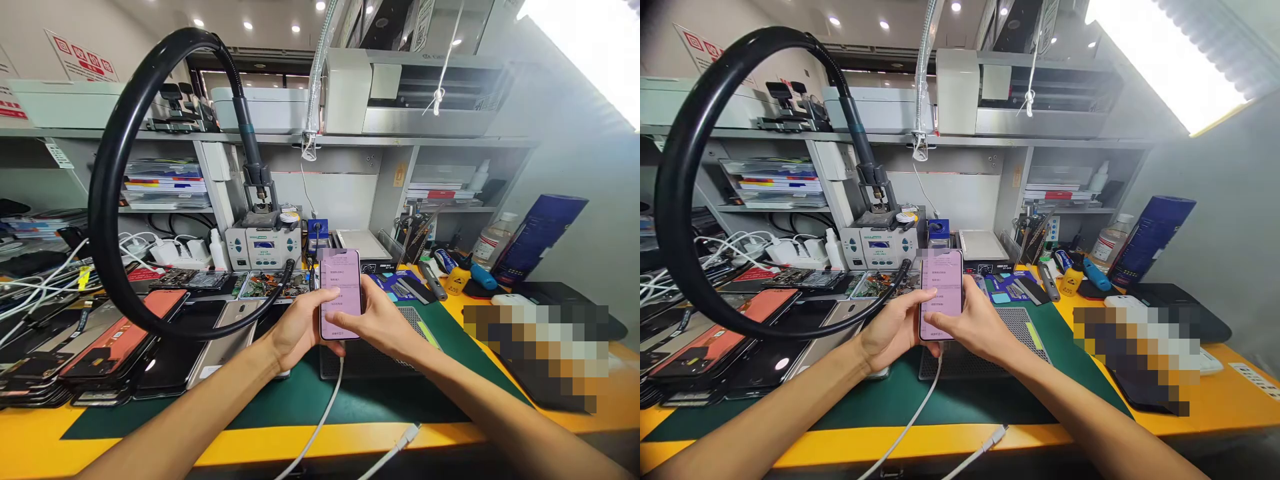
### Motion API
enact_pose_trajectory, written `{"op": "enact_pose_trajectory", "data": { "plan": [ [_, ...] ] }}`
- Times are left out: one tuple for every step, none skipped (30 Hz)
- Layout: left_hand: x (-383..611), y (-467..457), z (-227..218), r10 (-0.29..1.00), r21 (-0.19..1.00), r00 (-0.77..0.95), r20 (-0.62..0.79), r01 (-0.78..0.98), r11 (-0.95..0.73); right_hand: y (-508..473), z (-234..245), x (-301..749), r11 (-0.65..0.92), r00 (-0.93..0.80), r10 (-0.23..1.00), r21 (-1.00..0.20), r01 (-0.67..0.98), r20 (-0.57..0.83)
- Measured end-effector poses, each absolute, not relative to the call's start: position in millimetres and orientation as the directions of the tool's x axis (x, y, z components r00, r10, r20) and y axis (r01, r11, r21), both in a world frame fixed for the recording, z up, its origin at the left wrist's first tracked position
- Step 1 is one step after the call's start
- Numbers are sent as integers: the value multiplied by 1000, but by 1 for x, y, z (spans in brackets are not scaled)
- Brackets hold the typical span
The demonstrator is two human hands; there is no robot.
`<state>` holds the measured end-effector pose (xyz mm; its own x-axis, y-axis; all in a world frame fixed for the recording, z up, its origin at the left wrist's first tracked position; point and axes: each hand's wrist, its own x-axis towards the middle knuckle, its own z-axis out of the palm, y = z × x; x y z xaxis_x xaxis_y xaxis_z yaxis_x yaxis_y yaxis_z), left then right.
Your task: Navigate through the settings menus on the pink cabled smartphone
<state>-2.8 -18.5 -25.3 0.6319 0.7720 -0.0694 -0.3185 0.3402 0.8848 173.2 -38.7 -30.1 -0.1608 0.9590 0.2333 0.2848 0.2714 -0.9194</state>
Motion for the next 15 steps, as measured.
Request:
{"op": "enact_pose_trajectory", "data": {
  "plan": [
    [-2,-19,-26,782,897,619,-73,-302,323,-40,-30,172,269,-146,961,-910,314,234],
    [-2,-19,-27,792,908,607,-74,-288,305,-40,-29,172,265,-133,963,-902,342,232],
    [-2,-20,-27,799,917,597,-74,-275,290,-41,-29,171,261,-125,965,-894,365,230],
    [-2,-20,-27,805,924,589,-73,-264,277,-42,-28,171,256,-122,967,-886,387,226],
    [-2,-21,-27,808,929,584,-73,-255,268,-43,-27,171,252,-128,967,-880,403,219],
    [-2,-21,-26,811,932,580,-75,-249,264,-44,-25,171,251,-141,967,-877,409,211],
    [-2,-21,-26,814,934,575,-81,-243,264,-45,-24,172,252,-163,966,-879,406,201],
    [-2,-21,-27,815,935,573,-86,-236,265,-46,-23,173,256,-188,963,-883,393,195],
    [-2,-21,-27,815,936,573,-89,-232,265,-46,-21,174,261,-212,958,-892,369,193],
    [-3,-20,-27,814,937,574,-88,-229,263,-46,-20,175,266,-233,953,-905,332,195],
    [-3,-20,-28,812,938,578,-85,-229,261,-46,-19,176,268,-248,948,-918,291,198],
    [-3,-20,-28,809,938,582,-79,-231,258,-46,-19,177,266,-257,945,-930,253,201],
    [-3,-19,-29,808,938,585,-72,-235,254,-45,-18,177,265,-259,944,-939,220,205],
    [-3,-19,-29,808,937,585,-68,-241,253,-44,-18,178,261,-255,944,-946,194,208],
    [-2,-19,-29,809,935,584,-67,-246,255,-42,-17,178,255,-246,947,-950,180,208]
  ]
}}
